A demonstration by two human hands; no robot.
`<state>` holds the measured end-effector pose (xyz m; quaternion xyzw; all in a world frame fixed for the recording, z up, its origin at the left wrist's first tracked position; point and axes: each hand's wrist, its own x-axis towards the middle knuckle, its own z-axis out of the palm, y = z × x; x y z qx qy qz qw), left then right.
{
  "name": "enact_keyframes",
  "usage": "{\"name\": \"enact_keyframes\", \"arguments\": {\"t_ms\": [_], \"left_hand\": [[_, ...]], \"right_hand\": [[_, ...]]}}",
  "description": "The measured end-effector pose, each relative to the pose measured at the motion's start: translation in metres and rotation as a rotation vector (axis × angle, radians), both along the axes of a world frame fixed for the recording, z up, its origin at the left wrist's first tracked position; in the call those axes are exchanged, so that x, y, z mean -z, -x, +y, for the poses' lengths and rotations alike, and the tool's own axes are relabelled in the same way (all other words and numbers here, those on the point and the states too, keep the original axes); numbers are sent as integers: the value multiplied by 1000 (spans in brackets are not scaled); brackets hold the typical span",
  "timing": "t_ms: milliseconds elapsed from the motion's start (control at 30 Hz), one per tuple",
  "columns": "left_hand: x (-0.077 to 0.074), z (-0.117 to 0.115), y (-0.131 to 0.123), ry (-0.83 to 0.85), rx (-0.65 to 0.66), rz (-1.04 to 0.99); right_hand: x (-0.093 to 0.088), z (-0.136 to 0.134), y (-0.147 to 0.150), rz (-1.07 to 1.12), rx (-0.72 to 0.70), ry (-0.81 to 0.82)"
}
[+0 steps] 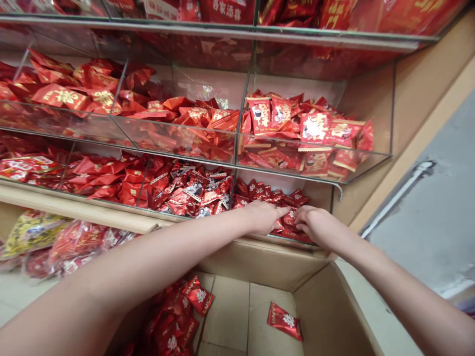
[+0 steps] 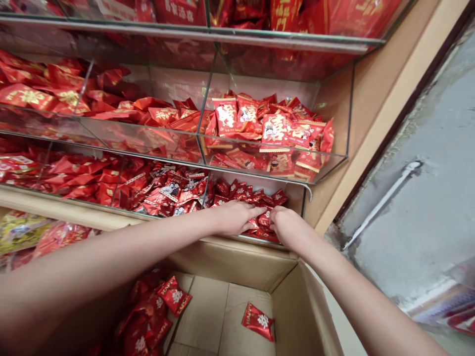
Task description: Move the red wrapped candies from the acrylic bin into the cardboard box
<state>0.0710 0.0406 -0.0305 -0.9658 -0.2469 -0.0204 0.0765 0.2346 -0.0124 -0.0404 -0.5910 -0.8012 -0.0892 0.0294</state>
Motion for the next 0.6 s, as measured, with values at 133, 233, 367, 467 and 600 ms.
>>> {"name": "enact_keyframes", "arguments": {"t_ms": [133,233,367,467,600], "left_hand": [[-3,-2,-2,7,-3,20],[-4,-3,-3,7,-9,31],[-12,-3,2,-25,-12,48],[-23,3,11,-73,-77,62],[-38,19,16,-133,-200,52]], "right_hand": [[-15,0,1,-19,-2,14],[-33,8,8,-12,101,-67],[-42,35,21,-11,175,-118],[-38,56,27,-4,264,-57],[-35,69,30,-6,295,25]]}}
